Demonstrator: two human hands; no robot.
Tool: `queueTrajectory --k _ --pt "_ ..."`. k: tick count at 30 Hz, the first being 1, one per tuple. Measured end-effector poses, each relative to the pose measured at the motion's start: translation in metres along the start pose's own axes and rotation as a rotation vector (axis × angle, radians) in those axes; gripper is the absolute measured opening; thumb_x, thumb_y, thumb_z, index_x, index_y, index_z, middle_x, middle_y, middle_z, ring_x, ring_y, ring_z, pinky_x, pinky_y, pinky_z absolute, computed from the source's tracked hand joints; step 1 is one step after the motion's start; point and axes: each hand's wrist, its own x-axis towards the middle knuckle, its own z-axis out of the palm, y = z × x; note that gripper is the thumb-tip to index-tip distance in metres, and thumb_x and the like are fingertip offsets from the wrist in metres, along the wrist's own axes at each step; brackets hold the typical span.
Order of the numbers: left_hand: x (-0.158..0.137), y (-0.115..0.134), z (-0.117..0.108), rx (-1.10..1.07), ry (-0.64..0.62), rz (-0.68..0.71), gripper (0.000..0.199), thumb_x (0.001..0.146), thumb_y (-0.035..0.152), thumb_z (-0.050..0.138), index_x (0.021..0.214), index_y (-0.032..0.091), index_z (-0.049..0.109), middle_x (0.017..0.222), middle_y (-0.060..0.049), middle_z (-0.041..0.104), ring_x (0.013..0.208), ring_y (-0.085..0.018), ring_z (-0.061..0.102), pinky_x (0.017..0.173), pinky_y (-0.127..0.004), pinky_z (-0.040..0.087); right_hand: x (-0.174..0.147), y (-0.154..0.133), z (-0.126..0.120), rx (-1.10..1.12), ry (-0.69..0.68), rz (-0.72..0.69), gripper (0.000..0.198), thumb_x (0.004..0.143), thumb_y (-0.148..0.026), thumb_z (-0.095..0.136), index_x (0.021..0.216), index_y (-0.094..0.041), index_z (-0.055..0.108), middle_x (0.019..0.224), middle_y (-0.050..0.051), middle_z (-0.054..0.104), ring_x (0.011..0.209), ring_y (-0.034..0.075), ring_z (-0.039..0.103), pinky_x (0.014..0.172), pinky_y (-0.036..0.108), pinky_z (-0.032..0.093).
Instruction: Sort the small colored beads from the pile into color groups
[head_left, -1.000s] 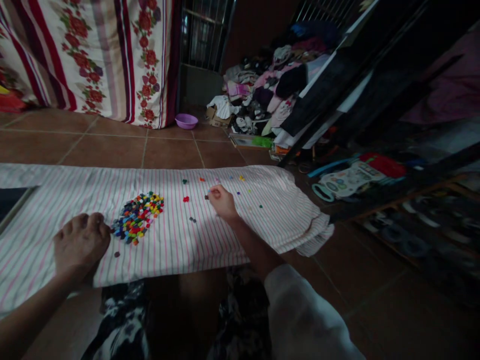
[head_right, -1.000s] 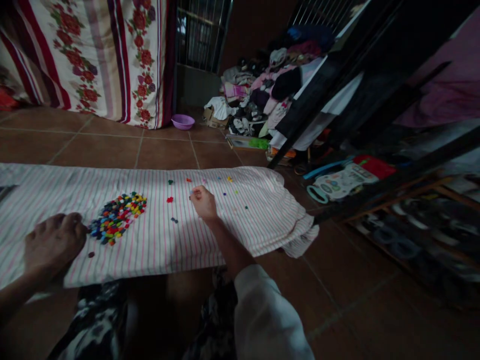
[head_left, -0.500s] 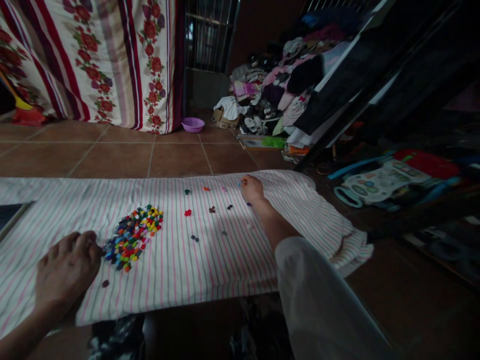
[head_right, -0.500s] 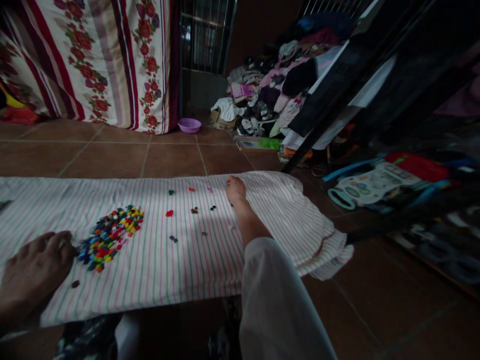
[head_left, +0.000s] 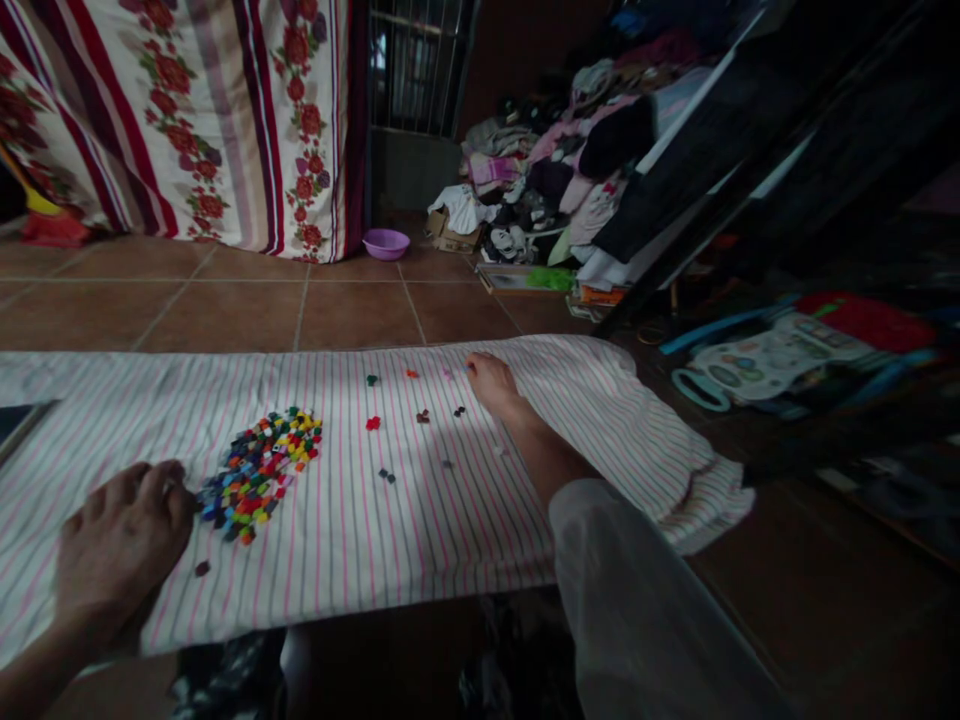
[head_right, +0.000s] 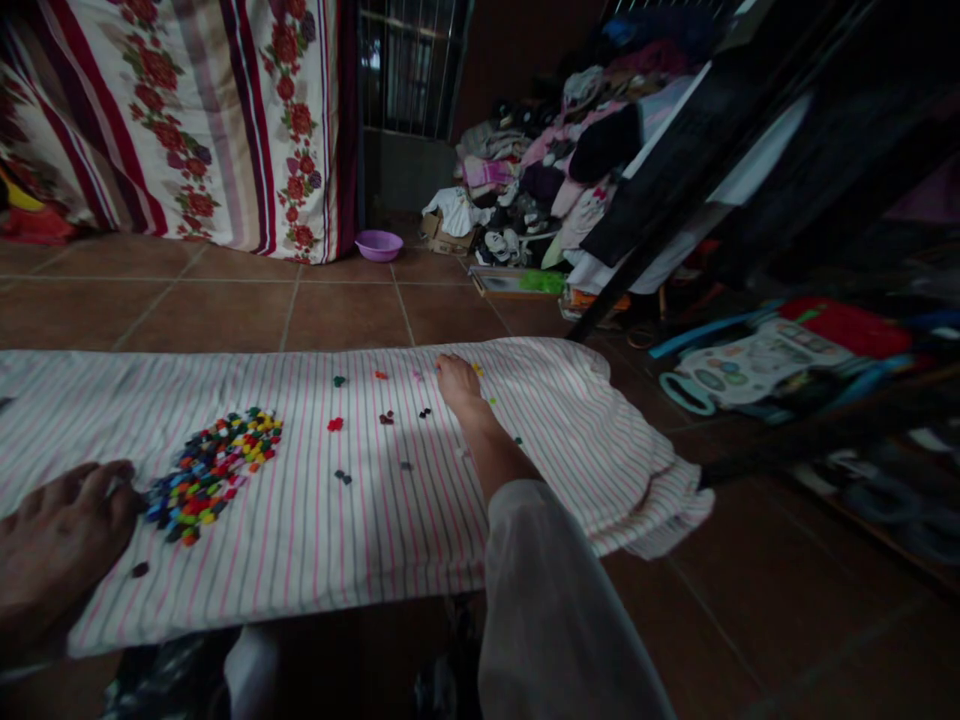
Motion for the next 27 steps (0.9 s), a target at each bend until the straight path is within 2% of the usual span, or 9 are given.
queueTrajectory --k 5,9,14,19,27 --pt "0.000 0.002 -0.002 -0.009 -0.016 -0.019 0.059 0.095 0.045 0.008 0.124 0.017 0.052 0.130 -0.015 0.054 0.115 -0.036 0.052 0.094 -0.051 0.045 -0.002 -0.006 0.001 0.003 -0.048 0.042 0.033 0.092 -0.010 0.046 0.113 -0.019 0.069 0.119 0.009 0.068 0.107 0.019 0.062 0.093 0.025 0.043" --pt "0.000 0.002 -0.002 -0.011 -0.014 -0.020 0.058 0.095 0.046 0.009 0.124 0.018 0.052 0.130 -0.014 0.054 0.116 -0.035 0.052 0.095 -0.051 0.045 0.001 -0.006 0.001 0.013 -0.033 0.083 0.032 0.093 -0.014 0.047 0.116 -0.017 0.069 0.118 0.010 0.069 0.110 0.019 0.062 0.095 0.024 0.042" --pt "0.000 0.002 -0.005 0.001 -0.037 -0.024 0.057 0.096 0.044 0.010 0.124 0.017 0.051 0.132 -0.014 0.052 0.118 -0.035 0.051 0.096 -0.050 0.044 0.003 -0.007 0.000 0.028 -0.031 0.108 0.026 0.093 -0.022 0.052 0.108 -0.018 0.072 0.112 0.009 0.071 0.106 0.019 0.063 0.092 0.025 0.043" --pt "0.000 0.004 -0.007 -0.001 -0.042 -0.028 0.056 0.096 0.042 0.011 0.125 0.016 0.051 0.132 -0.015 0.052 0.118 -0.036 0.051 0.095 -0.050 0.044 0.004 -0.009 0.006 0.032 0.011 0.150 0.025 0.091 -0.018 0.052 0.103 -0.017 0.074 0.108 0.011 0.070 0.101 0.019 0.065 0.089 0.025 0.045" --pt "0.000 0.006 -0.009 -0.016 -0.049 -0.038 0.051 0.097 0.041 0.014 0.124 0.017 0.050 0.134 -0.015 0.051 0.120 -0.035 0.050 0.097 -0.050 0.043 0.002 -0.003 0.006 0.107 0.044 0.153 0.028 0.088 -0.017 0.054 0.110 -0.019 0.072 0.111 0.008 0.071 0.105 0.019 0.063 0.093 0.025 0.044"
